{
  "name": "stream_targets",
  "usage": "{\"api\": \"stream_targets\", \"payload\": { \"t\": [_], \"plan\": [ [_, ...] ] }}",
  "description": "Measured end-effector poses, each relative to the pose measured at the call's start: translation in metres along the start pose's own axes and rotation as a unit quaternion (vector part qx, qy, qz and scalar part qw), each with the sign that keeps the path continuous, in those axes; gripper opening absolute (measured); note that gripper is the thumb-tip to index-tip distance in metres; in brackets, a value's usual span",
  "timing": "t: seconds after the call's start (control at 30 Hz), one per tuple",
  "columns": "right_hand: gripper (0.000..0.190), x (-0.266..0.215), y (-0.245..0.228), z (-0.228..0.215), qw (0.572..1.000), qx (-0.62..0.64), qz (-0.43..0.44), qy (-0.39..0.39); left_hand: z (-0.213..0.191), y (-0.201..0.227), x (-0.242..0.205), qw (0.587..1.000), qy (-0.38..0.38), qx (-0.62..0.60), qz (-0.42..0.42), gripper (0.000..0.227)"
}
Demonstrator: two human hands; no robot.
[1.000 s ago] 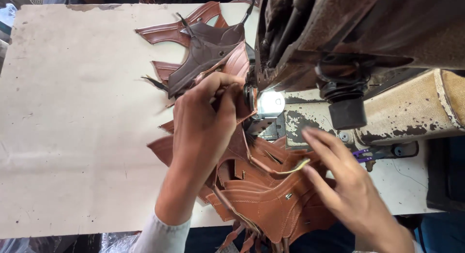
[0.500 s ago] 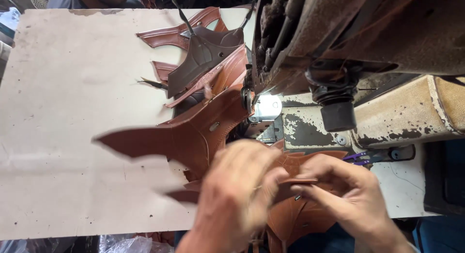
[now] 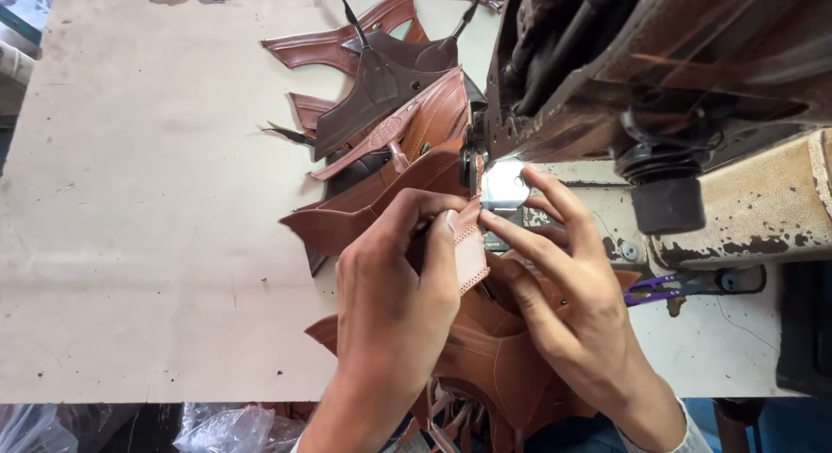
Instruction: Using an industrial sewing machine to stitch together various pieces of leather for shoe construction.
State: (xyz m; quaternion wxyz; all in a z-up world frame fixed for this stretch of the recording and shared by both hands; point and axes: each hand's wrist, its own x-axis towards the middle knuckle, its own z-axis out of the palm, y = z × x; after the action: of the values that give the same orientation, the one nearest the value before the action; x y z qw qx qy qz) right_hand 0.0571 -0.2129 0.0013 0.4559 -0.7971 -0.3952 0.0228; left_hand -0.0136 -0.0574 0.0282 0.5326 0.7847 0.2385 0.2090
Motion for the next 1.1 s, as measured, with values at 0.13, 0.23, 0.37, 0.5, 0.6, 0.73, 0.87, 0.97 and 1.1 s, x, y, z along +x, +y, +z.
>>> {"api": "stream_targets", "payload": {
  "t": [0.13,0.23,0.37,0.5,0.6,0.73,0.87,0.97,1.1],
  "plan": [
    [0.056,0.001,0.002,0.003,1.0,0.004,0.0,-0.025,0.001,0.0,0.01,0.998,-0.001,-0.018,-0.065,0.015],
    [0.059,0.002,-0.001,0.0,0.999,0.001,0.017,-0.03,0.005,-0.01,0.018,0.998,-0.006,-0.029,-0.046,0.014],
    [0.059,0.005,-0.004,-0.006,0.999,-0.031,0.006,-0.027,0.01,-0.025,0.038,0.998,0.004,-0.033,0.045,0.014],
    [0.061,0.001,-0.003,-0.017,0.998,-0.049,-0.002,-0.039,0.015,-0.02,0.058,0.997,-0.024,-0.017,0.069,0.013],
    [0.062,-0.021,0.013,-0.027,0.996,-0.026,0.061,-0.053,0.011,-0.017,0.061,0.997,-0.035,0.032,0.059,0.01],
    [0.064,-0.059,0.052,-0.047,0.971,-0.141,0.156,-0.112,0.006,-0.029,0.043,0.927,0.188,0.195,0.26,0.021],
    [0.063,-0.112,0.121,-0.054,0.962,-0.245,0.047,-0.108,0.01,-0.005,-0.005,0.917,0.197,0.205,0.278,0.026],
    [0.064,-0.108,0.112,-0.057,0.945,-0.307,-0.034,-0.103,0.031,-0.016,-0.041,0.938,0.061,0.088,0.33,0.033],
    [0.029,-0.084,0.073,-0.059,0.958,-0.048,0.262,-0.107,0.043,-0.004,-0.059,0.953,-0.06,0.044,0.292,0.035]
  ]
}}
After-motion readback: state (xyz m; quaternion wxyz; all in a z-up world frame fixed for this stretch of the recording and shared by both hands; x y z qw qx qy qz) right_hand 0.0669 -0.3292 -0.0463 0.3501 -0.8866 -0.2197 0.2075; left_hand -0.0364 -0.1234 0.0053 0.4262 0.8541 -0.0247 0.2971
